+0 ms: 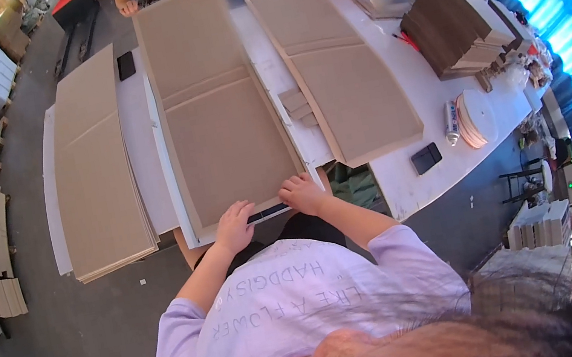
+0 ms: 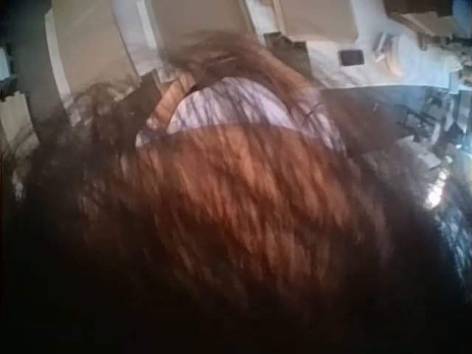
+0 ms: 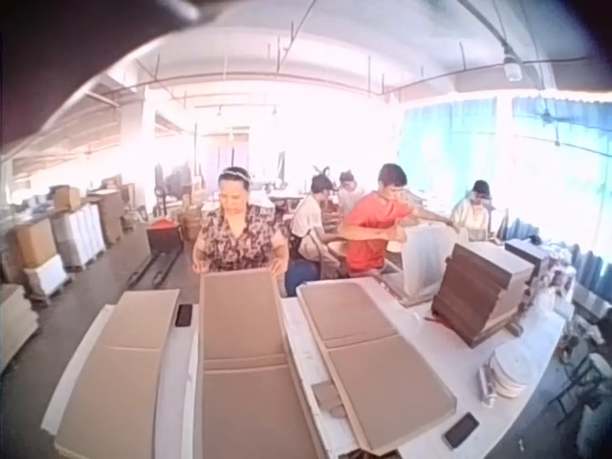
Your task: Assembling and folding cardboard packaging components on a factory workbench.
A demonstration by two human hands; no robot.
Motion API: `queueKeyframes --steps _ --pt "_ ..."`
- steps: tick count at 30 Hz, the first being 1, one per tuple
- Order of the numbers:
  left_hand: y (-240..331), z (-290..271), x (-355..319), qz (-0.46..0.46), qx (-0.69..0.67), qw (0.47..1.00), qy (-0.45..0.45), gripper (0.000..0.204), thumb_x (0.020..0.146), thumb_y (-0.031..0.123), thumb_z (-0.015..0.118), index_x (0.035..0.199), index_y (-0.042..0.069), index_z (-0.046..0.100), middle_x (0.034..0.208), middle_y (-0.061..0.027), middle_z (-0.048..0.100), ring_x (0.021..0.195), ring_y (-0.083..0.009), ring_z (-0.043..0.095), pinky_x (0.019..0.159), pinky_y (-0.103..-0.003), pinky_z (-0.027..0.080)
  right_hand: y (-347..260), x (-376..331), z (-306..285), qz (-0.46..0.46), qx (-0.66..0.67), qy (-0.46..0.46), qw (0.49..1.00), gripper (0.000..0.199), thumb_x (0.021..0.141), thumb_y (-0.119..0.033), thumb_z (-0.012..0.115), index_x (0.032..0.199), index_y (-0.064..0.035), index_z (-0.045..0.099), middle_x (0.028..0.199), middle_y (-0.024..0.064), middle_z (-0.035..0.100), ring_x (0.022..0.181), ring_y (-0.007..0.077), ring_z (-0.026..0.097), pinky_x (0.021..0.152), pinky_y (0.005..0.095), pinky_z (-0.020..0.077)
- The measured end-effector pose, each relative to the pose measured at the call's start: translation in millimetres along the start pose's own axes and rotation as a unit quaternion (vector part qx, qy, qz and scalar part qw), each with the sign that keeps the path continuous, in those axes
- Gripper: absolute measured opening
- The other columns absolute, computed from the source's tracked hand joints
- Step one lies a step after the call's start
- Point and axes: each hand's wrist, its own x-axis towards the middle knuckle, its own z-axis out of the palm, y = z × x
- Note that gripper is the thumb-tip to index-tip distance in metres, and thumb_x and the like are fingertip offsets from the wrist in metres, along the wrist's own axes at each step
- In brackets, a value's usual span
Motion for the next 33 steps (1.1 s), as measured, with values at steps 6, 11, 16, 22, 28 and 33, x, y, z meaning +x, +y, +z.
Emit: queueKeyframes --steps 6,11,16,22,28,33 --pt "0.1 22.9 11.5 -0.037 0.143 0.989 -0.028 0.066 0.074 0.019 0.069 0.135 0.015 0.043 0.141 -0.0114 0.040 0.133 -0.0310 0.035 0.106 -0.047 0.031 -0.4 -3.4 -4.8 -0.079 -0.045 0.002 0.996 0.014 0.076 -0.024 0.056 0.085 -0.0137 0.057 0.088 0.0037 0.056 0.092 0.0215 0.056 0.085 0.0416 0.0380" --pt "5.7 20.2 27.4 -0.007 0.223 0.974 -0.026 0.066 0.078 0.023 0.065 0.139 0.019 0.040 0.145 -0.0098 0.035 0.135 -0.0280 0.032 0.107 -0.047 0.029 -0.7 -3.5 -9.6 -0.081 -0.027 0.086 0.993 0.013 0.073 -0.024 0.061 0.080 -0.0148 0.056 0.081 0.0007 0.057 0.085 0.0200 0.057 0.085 0.0411 0.0379" --pt "-10.1 22.8 27.4 -0.054 0.179 0.980 -0.067 0.063 0.081 0.030 0.063 0.138 0.019 0.040 0.147 -0.0104 0.033 0.136 -0.0281 0.031 0.107 -0.046 0.029 0.0 15.3 -29.2 -0.043 -0.017 0.002 0.999 0.035 0.076 -0.036 0.067 0.105 -0.0170 0.060 0.111 0.0033 0.058 0.109 0.0242 0.053 0.095 0.0430 0.0358" --pt "-12.2 21.4 17.5 -0.019 0.186 0.981 -0.053 0.062 0.082 0.036 0.065 0.136 0.018 0.041 0.145 -0.0103 0.035 0.136 -0.0288 0.031 0.108 -0.047 0.028 15.8 12.0 0.4 -0.111 -0.025 -0.027 0.993 0.036 0.080 -0.030 0.063 0.111 -0.0137 0.057 0.123 0.0089 0.055 0.117 0.0286 0.050 0.094 0.0416 0.0415" --pt "-19.4 23.8 27.8 0.031 0.242 0.969 0.044 0.050 0.080 0.024 0.060 0.128 0.015 0.050 0.135 -0.0110 0.049 0.126 -0.0299 0.045 0.102 -0.045 0.036 18.5 15.6 -1.4 -0.122 -0.040 0.038 0.991 0.031 0.077 -0.025 0.063 0.107 -0.0153 0.059 0.121 0.0090 0.059 0.111 0.0261 0.058 0.098 0.0418 0.0393" --pt "2.5 -11.7 43.7 0.084 0.241 0.957 0.139 0.038 0.082 0.012 0.051 0.120 0.010 0.058 0.122 -0.0120 0.059 0.113 -0.0296 0.056 0.094 -0.041 0.045 7.5 16.1 -61.0 -0.005 -0.016 0.087 0.996 0.050 0.073 -0.027 0.070 0.120 -0.0161 0.053 0.132 0.0120 0.050 0.126 0.0255 0.045 0.105 0.0433 0.0337"
